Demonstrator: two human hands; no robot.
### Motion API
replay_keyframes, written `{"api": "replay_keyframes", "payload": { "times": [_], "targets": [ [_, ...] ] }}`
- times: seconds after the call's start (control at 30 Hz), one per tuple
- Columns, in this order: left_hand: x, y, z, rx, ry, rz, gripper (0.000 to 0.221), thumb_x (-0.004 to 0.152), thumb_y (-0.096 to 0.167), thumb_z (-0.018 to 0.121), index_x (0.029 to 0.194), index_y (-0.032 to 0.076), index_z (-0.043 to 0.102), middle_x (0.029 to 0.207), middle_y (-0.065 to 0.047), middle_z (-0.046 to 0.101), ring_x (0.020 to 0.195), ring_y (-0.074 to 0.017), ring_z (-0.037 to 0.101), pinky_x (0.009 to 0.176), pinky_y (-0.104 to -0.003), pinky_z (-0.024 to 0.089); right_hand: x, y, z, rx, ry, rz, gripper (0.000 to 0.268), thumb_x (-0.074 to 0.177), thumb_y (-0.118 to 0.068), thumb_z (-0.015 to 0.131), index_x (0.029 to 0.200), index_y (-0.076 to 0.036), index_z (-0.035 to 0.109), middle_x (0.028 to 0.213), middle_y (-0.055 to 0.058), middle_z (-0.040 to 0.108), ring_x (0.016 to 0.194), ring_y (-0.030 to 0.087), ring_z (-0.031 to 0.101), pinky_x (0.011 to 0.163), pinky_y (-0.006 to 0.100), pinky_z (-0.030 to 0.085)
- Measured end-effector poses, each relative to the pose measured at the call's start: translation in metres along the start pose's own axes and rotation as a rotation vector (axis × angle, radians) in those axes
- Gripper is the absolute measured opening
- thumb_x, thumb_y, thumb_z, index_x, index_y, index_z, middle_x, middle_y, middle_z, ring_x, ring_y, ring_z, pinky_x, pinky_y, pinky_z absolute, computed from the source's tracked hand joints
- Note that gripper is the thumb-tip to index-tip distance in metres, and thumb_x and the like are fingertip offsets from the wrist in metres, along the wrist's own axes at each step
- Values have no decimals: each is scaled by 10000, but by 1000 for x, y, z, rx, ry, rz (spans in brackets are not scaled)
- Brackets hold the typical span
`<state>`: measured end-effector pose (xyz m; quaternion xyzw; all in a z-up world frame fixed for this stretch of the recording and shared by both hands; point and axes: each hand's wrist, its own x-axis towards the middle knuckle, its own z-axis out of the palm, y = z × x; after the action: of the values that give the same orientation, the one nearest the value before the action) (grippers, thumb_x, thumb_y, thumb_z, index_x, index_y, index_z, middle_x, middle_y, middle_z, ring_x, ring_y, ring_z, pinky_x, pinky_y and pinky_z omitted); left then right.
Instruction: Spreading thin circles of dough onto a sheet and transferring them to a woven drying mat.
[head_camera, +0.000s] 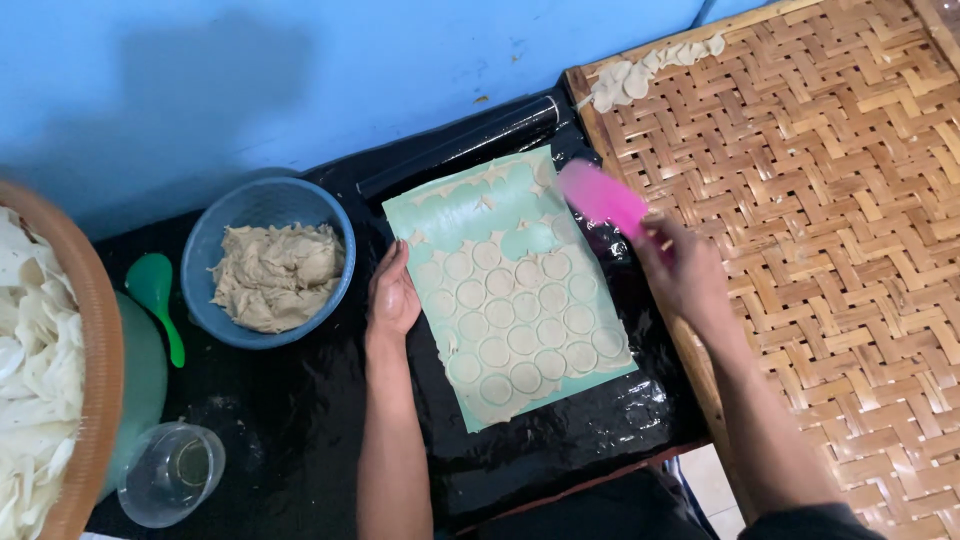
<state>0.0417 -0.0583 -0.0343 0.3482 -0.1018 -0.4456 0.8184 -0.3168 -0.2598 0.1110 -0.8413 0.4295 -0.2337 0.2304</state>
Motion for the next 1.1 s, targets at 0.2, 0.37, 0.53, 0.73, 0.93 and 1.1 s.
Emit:
{"api": "replay_keyframes", "payload": {
  "times": [0.2, 0.37, 0.53, 0.73, 0.93, 1.1],
  "targets": [
    [-4, 5, 12, 64, 5, 19, 324, 1044, 196, 608, 1296, -7, 635, 1361, -32, 629, 1335, -109, 506, 1170, -260, 331, -53, -41, 17, 39, -134, 57, 289, 945, -239, 723, 1164, -50, 726, 891, 175, 757, 763, 282, 753, 685, 388, 578],
    [-8, 8, 16, 28, -50, 17, 320, 1053, 204, 612, 1294, -6, 639, 1339, -43, 635, 1309, -129, 521, 1158, -288, 351, -49, -57, 28, 70, -140, 22, 290, 942, -231, 718, 1169, -50, 718, 932, 177, 754, 775, 295, 756, 680, 398, 578],
    [0, -4, -3, 40, 11, 41, 286, 1069, 182, 634, 1272, -19, 640, 1326, -40, 628, 1305, -110, 519, 1174, -271, 339, -46, -66, 29, 35, -131, -40, 275, 942, -222, 717, 1160, -54, 719, 980, 181, 750, 795, 323, 745, 673, 423, 566],
    [-4, 2, 7, 18, 4, 21, 322, 1062, 189, 622, 1306, -21, 623, 1349, -45, 630, 1315, -119, 526, 1178, -282, 353, -58, -73, 24, -31, -143, -57, 236, 947, -215, 704, 1142, -83, 721, 999, 154, 745, 774, 346, 726, 668, 450, 553],
    [-13, 15, 29, -36, -110, -60, 368, 1083, 223, 559, 1376, 2, 582, 1388, -79, 620, 1314, -175, 550, 1154, -338, 400, -60, -71, 31, -132, -121, -83, 186, 970, -240, 675, 1109, -122, 708, 969, 121, 735, 729, 377, 699, 606, 485, 532],
    [-9, 10, 19, 50, -72, -20, 377, 1087, 227, 557, 1379, -10, 581, 1416, -64, 606, 1338, -145, 535, 1173, -309, 379, -57, -80, 34, -192, -122, -23, 167, 1005, -241, 633, 1112, -127, 691, 962, 101, 731, 681, 371, 700, 572, 489, 522]
  ]
}}
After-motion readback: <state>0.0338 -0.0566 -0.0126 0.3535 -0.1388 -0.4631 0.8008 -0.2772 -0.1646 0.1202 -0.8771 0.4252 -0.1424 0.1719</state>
